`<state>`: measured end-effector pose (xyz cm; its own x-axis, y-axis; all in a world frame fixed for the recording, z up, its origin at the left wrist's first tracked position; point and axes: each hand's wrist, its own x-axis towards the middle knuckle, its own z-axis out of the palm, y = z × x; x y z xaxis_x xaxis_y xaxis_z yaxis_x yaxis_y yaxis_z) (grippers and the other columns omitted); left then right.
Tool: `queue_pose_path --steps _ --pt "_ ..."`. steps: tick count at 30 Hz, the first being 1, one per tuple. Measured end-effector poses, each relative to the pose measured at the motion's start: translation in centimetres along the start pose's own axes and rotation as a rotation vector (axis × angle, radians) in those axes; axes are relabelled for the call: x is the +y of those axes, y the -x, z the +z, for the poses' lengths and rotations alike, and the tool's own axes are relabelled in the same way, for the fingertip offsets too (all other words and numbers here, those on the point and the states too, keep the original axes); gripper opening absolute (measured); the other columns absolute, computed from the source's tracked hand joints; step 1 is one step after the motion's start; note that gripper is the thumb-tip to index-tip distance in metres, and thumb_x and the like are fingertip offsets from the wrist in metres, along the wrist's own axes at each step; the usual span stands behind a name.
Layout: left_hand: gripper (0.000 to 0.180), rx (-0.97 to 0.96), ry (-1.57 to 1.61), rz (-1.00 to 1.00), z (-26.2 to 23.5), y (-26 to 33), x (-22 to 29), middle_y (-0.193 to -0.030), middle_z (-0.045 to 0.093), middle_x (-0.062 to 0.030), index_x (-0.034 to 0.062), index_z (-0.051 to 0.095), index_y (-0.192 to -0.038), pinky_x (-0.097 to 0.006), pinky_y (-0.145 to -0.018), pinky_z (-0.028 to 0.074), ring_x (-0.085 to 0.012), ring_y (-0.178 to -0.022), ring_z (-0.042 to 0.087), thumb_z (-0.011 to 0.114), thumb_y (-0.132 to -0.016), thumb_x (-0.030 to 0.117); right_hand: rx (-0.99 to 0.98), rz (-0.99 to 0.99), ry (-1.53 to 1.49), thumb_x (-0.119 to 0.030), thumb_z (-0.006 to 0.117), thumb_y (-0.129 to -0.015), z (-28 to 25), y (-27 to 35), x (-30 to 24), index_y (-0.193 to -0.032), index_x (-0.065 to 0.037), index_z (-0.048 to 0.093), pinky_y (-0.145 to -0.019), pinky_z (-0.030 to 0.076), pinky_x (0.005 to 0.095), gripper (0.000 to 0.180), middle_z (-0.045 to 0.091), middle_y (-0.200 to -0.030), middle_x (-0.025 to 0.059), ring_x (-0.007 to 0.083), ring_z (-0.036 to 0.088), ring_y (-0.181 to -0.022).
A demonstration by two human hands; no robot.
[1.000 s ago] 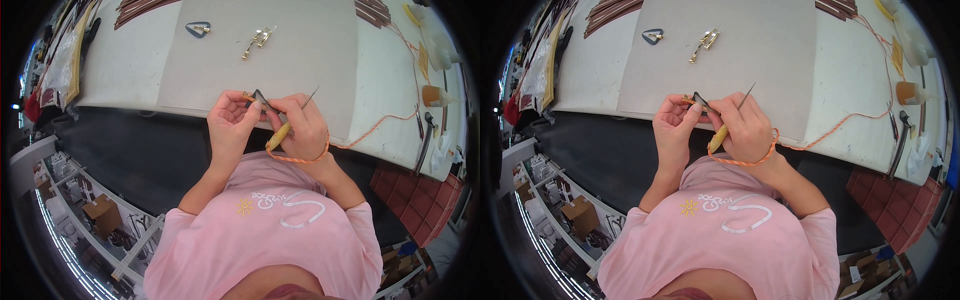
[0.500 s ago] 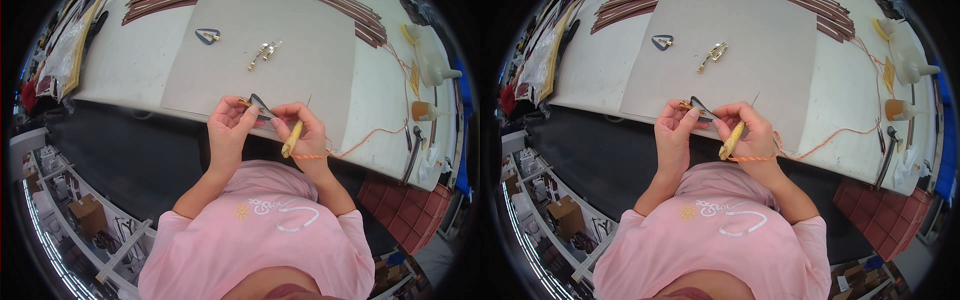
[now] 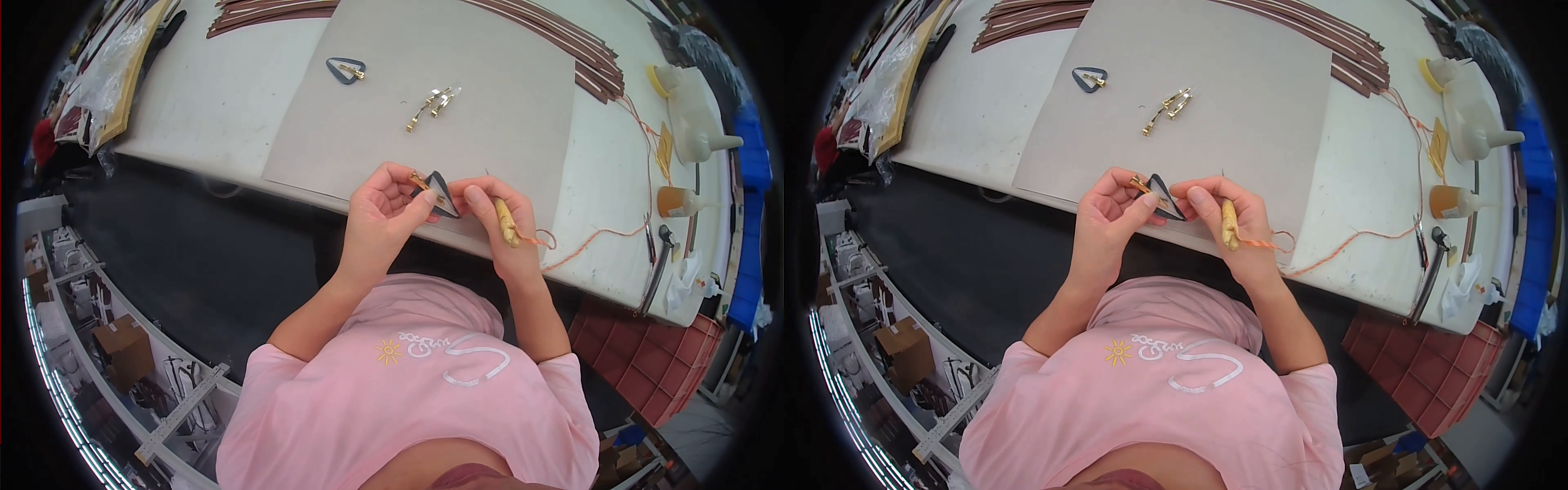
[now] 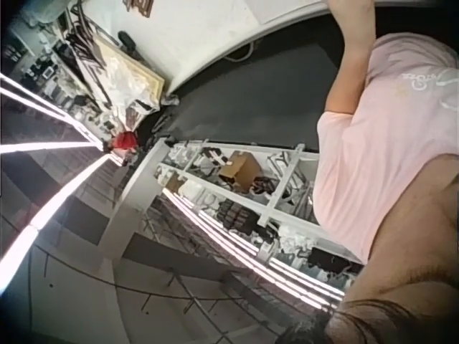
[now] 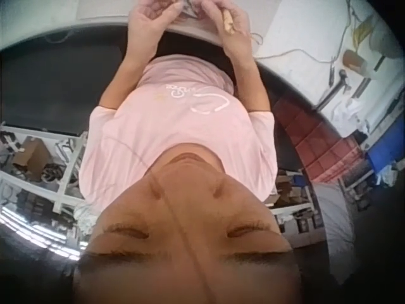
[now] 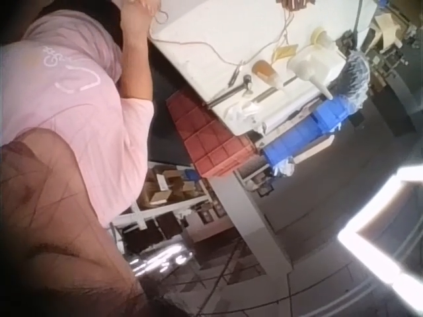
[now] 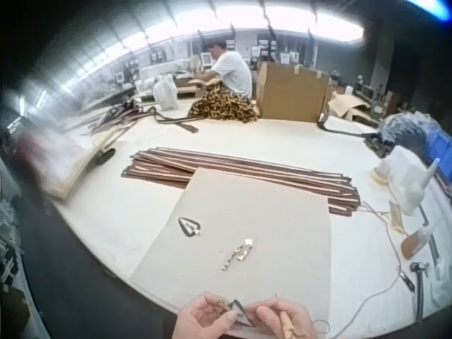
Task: Applying glue and assembling small leather components with metal hardware at a workbench.
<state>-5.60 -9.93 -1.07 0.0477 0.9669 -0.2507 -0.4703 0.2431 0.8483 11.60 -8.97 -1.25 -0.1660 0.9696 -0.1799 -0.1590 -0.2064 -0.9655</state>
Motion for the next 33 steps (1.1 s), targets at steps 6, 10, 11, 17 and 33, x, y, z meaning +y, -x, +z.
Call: queue_pose_path --steps 6,10,11,17,33 --pt "0.015 -0.061 -0.094 0.029 0.5 0.3 0.3 -0.092 0.063 -0.0054 0.0002 0.055 -0.098 -0.023 -0.073 0.056 -0.0074 -0.083 0.063 0.066 -0.088 0.000 -0.122 0.150 -0.090 -0.017 0.067 -0.093 -0.9 -1.0 -0.4 -0.095 -0.002 0.069 -0.068 0.043 0.0202 0.016 0.063 -0.080 -0.0003 0.0052 0.053 -0.073" --pt "0.014 -0.059 -0.148 0.022 0.4 0.1 0.4 -0.091 0.063 -0.0048 0.0002 0.056 -0.097 -0.022 -0.072 0.056 -0.0072 -0.082 0.063 0.067 -0.088 0.000 -0.134 0.139 -0.023 -0.015 0.070 -0.090 -1.0 -1.3 -0.5 -0.092 -0.003 0.068 -0.062 0.042 0.0196 0.012 0.062 -0.078 -0.0008 0.0039 0.051 -0.069" --pt "0.014 -0.058 -0.149 0.019 0.5 0.0 0.3 -0.091 0.063 -0.0048 0.0002 0.056 -0.097 -0.022 -0.072 0.056 -0.0072 -0.082 0.063 0.067 -0.088 0.000 -0.132 0.112 0.034 -0.014 0.071 -0.090 -1.1 -1.3 -0.5 -0.092 -0.003 0.067 -0.060 0.042 0.0198 0.012 0.061 -0.077 -0.0006 0.0038 0.051 -0.068" --pt "0.014 -0.049 -0.193 0.044 0.2 -0.5 -0.6 -0.090 0.064 -0.0053 -0.0005 0.056 -0.099 -0.023 -0.073 0.057 -0.0078 -0.080 0.064 0.066 -0.089 0.001 -0.042 -0.059 0.282 -0.010 0.068 -0.091 0.5 -0.7 -0.5 -0.091 -0.002 0.064 -0.066 0.043 0.0200 0.009 0.061 -0.079 -0.0018 0.0034 0.051 -0.072" --pt "0.015 -0.082 -0.233 0.056 0.2 -1.1 -0.9 -0.093 0.064 -0.0055 -0.0015 0.056 -0.100 -0.024 -0.073 0.058 -0.0082 -0.083 0.063 0.066 -0.089 0.000 -0.125 0.041 0.194 -0.009 0.070 -0.085 -1.0 -2.2 -0.7 -0.088 0.000 0.066 -0.058 0.045 0.0218 0.010 0.061 -0.069 0.0000 0.0040 0.054 -0.064"
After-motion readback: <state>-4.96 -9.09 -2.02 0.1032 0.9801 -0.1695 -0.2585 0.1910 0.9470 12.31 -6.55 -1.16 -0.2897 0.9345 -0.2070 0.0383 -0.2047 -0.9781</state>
